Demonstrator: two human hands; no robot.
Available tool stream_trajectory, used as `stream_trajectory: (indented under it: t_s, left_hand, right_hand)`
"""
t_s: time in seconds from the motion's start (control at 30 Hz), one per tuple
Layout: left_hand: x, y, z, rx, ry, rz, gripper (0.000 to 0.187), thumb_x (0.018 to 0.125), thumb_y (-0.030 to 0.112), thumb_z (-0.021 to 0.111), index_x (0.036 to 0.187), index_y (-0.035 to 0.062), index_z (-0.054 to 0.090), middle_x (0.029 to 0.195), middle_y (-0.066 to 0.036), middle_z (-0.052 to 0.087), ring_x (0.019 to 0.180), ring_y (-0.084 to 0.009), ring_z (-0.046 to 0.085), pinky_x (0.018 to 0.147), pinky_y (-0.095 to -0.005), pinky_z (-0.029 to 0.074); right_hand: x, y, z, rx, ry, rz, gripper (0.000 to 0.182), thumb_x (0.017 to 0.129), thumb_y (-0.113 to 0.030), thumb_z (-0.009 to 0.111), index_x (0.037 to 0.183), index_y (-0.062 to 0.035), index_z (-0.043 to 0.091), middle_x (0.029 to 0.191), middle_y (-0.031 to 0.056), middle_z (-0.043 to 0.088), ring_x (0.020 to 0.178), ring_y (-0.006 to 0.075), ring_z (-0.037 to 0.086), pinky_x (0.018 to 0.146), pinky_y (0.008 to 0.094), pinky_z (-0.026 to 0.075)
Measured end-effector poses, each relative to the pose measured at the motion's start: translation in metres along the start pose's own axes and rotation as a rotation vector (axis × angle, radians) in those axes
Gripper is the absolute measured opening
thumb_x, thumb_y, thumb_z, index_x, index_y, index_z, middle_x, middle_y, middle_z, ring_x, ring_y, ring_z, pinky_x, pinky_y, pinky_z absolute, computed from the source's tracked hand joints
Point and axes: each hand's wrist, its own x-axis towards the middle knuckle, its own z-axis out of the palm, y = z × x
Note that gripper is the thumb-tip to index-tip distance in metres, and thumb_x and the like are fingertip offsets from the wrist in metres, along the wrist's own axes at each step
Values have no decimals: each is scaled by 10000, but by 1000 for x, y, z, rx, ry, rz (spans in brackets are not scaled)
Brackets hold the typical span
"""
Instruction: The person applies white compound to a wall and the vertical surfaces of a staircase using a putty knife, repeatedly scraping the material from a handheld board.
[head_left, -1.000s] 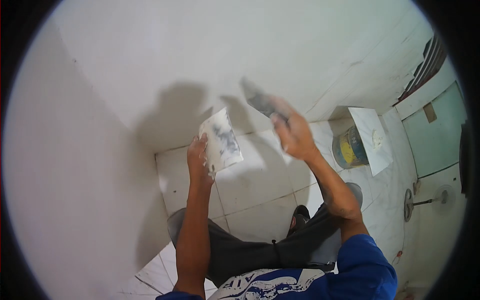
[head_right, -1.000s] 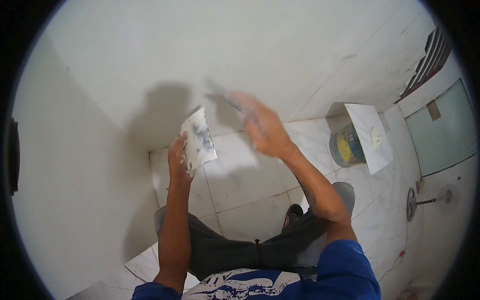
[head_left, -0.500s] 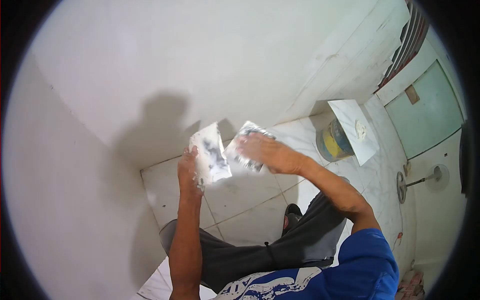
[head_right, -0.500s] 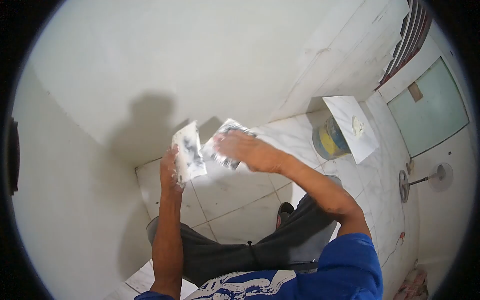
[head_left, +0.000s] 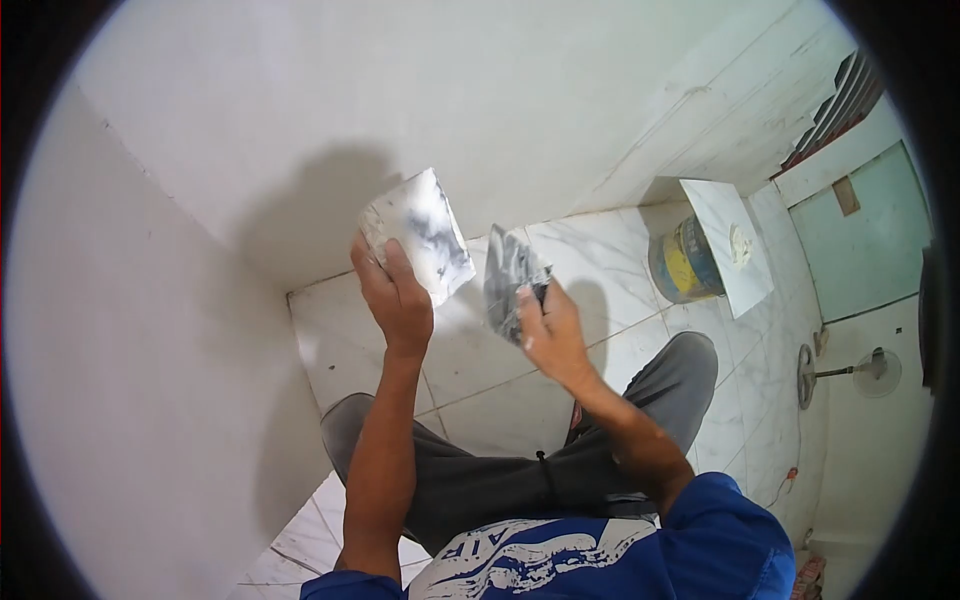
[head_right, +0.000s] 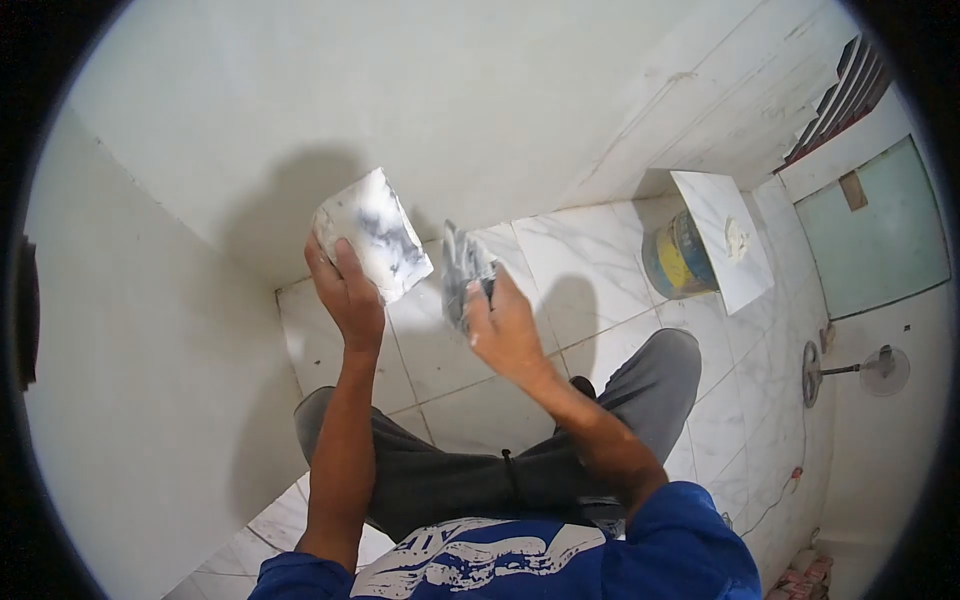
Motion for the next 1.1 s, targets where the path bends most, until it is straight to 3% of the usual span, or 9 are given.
stream_trajectory:
  t_s: [0.1, 0.27, 0.37, 0.57, 0.67, 0.87, 1.0, 1.1]
  left_hand:
    - [-3, 1, -2, 63, -2, 50, 381, 1034, 184, 435, 1330, -55, 412, 1080, -201, 611, 944, -266, 619, 863, -358, 488]
    - [-9, -3, -6, 177, -56, 119, 369, 1014, 126, 463, 1338, -40, 403, 1021, -231, 648, 822, -303, 685, 727, -369, 539]
    - [-9, -9, -3, 218, -69, 284, 380, 988, 66, 487, 1346, -24, 398, 982, -229, 664, 760, -326, 703, 646, -376, 553]
    - [-16, -17, -4, 166, -158, 311, 427, 952, 6, 520, 1360, -15, 395, 1029, -231, 674, 796, -338, 711, 662, -391, 565]
    - [-12, -10, -3, 256, -165, 435, 469, 937, -5, 539, 1381, -11, 385, 1075, -221, 676, 792, -332, 713, 672, -386, 568]
    - [-12, -4, -8, 363, -237, 388, 515, 929, -1, 549, 1413, 20, 374, 969, -203, 698, 739, -340, 701, 619, -400, 548]
    - [-14, 0, -8, 420, -296, 199, 464, 975, 48, 496, 1422, 66, 373, 879, -202, 695, 692, -357, 689, 587, -408, 535]
    - [-12, 1, -10, 448, -303, 21, 390, 1031, 125, 401, 1416, 80, 358, 877, -200, 696, 699, -364, 692, 602, -416, 540]
  right_hand:
    - [-1, -9, 18, -6, 2, -22, 241, 942, -101, 493, 1107, 73, 515, 868, 259, 608, 751, 385, 608, 705, 415, 489]
    - [3, -11, 26, -29, 15, -61, 175, 919, -80, 512, 1022, 61, 518, 789, 223, 608, 670, 356, 605, 642, 416, 486]
    - [6, -22, 32, 33, 0, -1, 172, 911, -78, 520, 1010, 62, 526, 743, 206, 608, 626, 338, 603, 616, 412, 482]
    - [14, -19, 34, 67, 25, -26, 176, 900, -82, 527, 997, 61, 560, 719, 196, 612, 615, 308, 611, 610, 405, 479]
    - [19, -17, 36, 79, 43, -49, 178, 897, -85, 524, 995, 57, 571, 711, 189, 610, 605, 301, 601, 608, 399, 477]
    - [34, -29, 25, 123, -73, 78, 194, 917, -125, 538, 994, 46, 588, 716, 155, 616, 631, 225, 589, 629, 375, 481]
    - [57, -21, 13, 164, 15, 36, 247, 944, -194, 564, 1006, 40, 611, 746, 107, 638, 684, 165, 570, 678, 351, 487]
    - [91, -16, -13, 49, 91, 67, 264, 956, -219, 615, 991, 42, 639, 735, 15, 585, 696, 94, 490, 652, 296, 458]
